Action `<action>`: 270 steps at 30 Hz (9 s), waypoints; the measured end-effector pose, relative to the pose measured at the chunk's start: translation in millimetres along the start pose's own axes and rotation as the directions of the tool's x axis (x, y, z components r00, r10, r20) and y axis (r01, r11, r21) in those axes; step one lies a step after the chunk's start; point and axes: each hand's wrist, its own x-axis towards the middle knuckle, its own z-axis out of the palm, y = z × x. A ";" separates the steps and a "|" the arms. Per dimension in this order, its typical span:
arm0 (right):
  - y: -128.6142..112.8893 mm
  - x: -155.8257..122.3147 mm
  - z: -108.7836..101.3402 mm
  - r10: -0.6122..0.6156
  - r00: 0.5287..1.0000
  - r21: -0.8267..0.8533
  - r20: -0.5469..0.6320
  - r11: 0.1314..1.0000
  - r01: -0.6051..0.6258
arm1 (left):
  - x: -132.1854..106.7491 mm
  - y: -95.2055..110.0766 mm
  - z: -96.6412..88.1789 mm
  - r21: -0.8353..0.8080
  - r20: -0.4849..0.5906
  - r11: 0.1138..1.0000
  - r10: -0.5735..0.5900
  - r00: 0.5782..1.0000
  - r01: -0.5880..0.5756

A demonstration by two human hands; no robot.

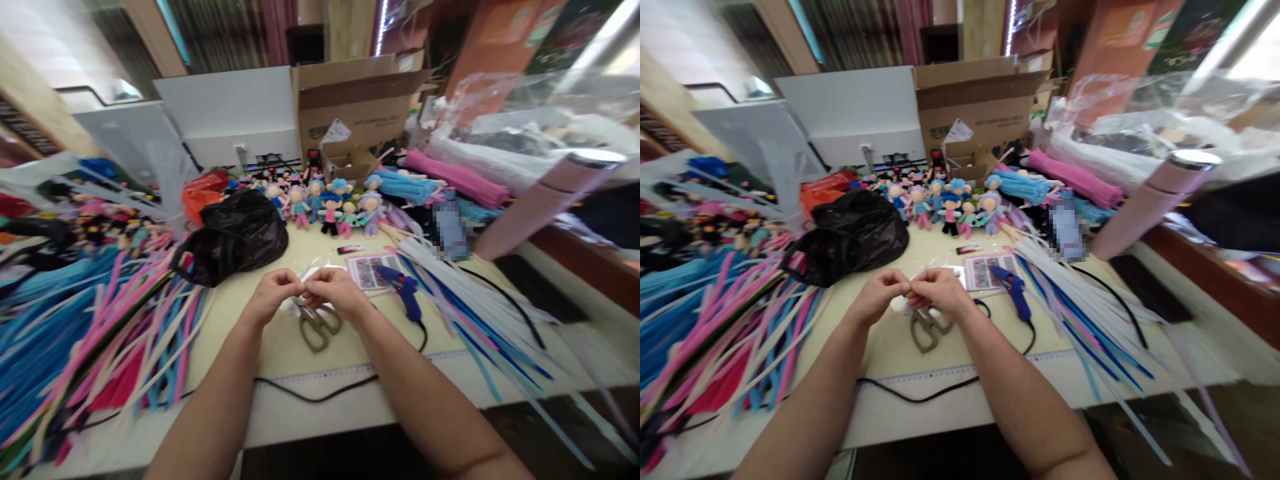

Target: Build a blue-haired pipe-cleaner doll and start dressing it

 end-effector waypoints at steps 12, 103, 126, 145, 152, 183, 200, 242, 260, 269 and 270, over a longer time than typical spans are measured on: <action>0.6 3.1 -7.2 -0.048 0.993 -0.030 0.110 0.998 0.052 | 2.6 -0.1 -5.9 0.010 0.090 0.999 -0.031 0.995 0.030; 1.4 13.8 -25.8 -0.657 0.689 -0.753 -0.306 0.610 0.247 | -14.8 4.5 22.5 -0.253 0.320 0.967 0.063 0.945 0.022; 0.0 5.4 -20.1 -0.695 0.693 -0.849 -0.193 0.472 0.237 | -15.2 3.5 26.8 -0.153 0.350 0.986 -0.009 0.937 0.066; -3.3 0.2 -9.1 -0.489 0.858 -0.374 -0.155 0.833 0.407 | -11.9 13.6 16.4 -0.643 0.308 0.721 -0.065 0.949 0.258; 0.1 -1.4 -7.9 -0.609 0.768 -0.599 -0.198 0.695 0.397 | -12.9 11.5 22.2 -0.602 0.339 0.760 -0.033 0.940 0.243; -2.4 -9.8 -1.7 -0.357 0.931 -0.434 -0.072 0.852 0.293 | -12.5 12.9 15.2 0.244 -0.186 0.929 0.327 0.927 -0.278; -17.7 -17.5 -6.6 -0.114 0.991 -0.343 0.076 0.930 0.133 | -16.3 16.2 -0.3 0.661 0.071 0.542 0.643 0.762 -0.519; 23.1 18.5 -16.0 -0.494 0.868 -0.872 -0.051 0.445 0.202 | -1.3 7.5 0.7 -0.649 0.062 0.748 -0.130 0.990 0.139; 16.6 8.4 -9.4 -0.502 0.863 -0.619 -0.059 0.697 0.363 | -6.5 -0.3 15.0 0.120 -0.141 0.962 0.262 0.955 -0.246; 14.3 5.8 -9.4 -0.640 0.768 -0.895 0.031 0.325 0.307 | -11.4 3.4 21.7 0.165 -0.148 0.960 0.252 0.956 -0.227; 13.8 6.3 -9.8 -0.632 0.775 -0.873 -0.009 0.383 0.301 | -10.5 3.7 21.4 0.095 -0.150 0.973 0.222 0.963 -0.210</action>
